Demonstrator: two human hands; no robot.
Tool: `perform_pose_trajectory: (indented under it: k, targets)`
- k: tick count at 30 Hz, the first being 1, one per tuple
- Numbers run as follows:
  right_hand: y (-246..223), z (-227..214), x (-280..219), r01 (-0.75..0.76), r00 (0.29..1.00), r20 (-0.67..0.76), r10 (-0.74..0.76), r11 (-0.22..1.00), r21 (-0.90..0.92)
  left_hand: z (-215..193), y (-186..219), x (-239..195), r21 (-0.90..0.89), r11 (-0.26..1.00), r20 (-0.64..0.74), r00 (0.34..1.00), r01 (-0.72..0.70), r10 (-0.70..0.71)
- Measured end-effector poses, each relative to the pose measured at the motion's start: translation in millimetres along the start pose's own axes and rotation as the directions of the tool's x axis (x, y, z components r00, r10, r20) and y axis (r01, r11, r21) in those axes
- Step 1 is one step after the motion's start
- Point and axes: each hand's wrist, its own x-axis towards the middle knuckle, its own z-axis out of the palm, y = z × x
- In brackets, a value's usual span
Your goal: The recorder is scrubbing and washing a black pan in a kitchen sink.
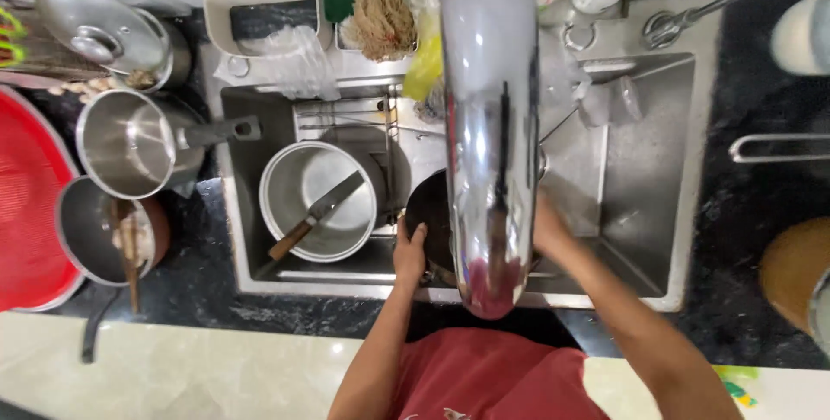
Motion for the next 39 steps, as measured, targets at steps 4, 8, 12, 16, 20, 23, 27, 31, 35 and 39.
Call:
perform_pose_trajectory:
  k: [4, 8, 12, 16, 20, 23, 27, 31, 35, 39]
  targets:
    - [24.4, 9.0, -14.8, 0.084, 0.990, 0.106, -0.090, 0.995, 0.059, -8.5, 19.0, -23.0, 0.060, 0.996, 0.005, 0.998, 0.062, -0.062]
    - [6.9, 8.9, 13.1, 0.316, 0.926, 0.149, -0.348, 0.928, 0.199, 1.7, -0.1, -0.2, 0.098, 0.992, 0.001, 0.997, 0.076, -0.076]
    - [6.8, -4.2, 9.5, 0.465, 0.834, 0.180, -0.521, 0.840, 0.280, -4.0, 25.2, -6.4, 0.108, 0.980, 0.036, 0.985, 0.166, -0.171]
    - [13.9, 2.1, -9.3, 0.543, 0.760, 0.197, -0.620, 0.771, 0.331, -4.4, 21.9, -1.0, 0.123, 0.989, 0.051, 0.995, 0.082, -0.089]
    - [22.3, 32.3, -10.6, 0.133, 0.966, 0.226, -0.128, 0.991, -0.008, -4.7, 4.5, 3.9, 0.236, 0.972, 0.047, 0.998, 0.018, -0.030]
    - [-12.8, 30.0, -32.6, 0.129, 0.976, 0.197, -0.088, 0.970, -0.206, -7.8, 18.4, -3.0, 0.278, 0.961, 0.077, 0.997, -0.005, -0.017]
    - [-38.8, 43.1, -46.5, 0.139, 0.990, 0.046, -0.132, 0.962, -0.233, -17.0, 27.9, -8.5, 0.330, 0.941, 0.131, 0.991, -0.078, 0.036]
    - [-47.2, 51.5, -44.9, -0.037, 0.997, -0.069, 0.025, 0.982, -0.186, -13.9, -4.5, 6.9, 0.344, 0.923, 0.157, 0.980, -0.172, 0.124]
    - [-17.9, 60.4, -17.5, 0.298, 0.942, -0.048, -0.332, 0.895, -0.333, -17.9, 8.2, -4.7, 0.339, 0.928, 0.172, 0.980, -0.156, 0.102]
    - [-59.4, 49.6, -35.7, 0.522, 0.853, 0.269, -0.448, 0.724, -0.452, -14.8, 7.9, -7.0, 0.336, 0.935, 0.167, 0.984, -0.111, 0.057]
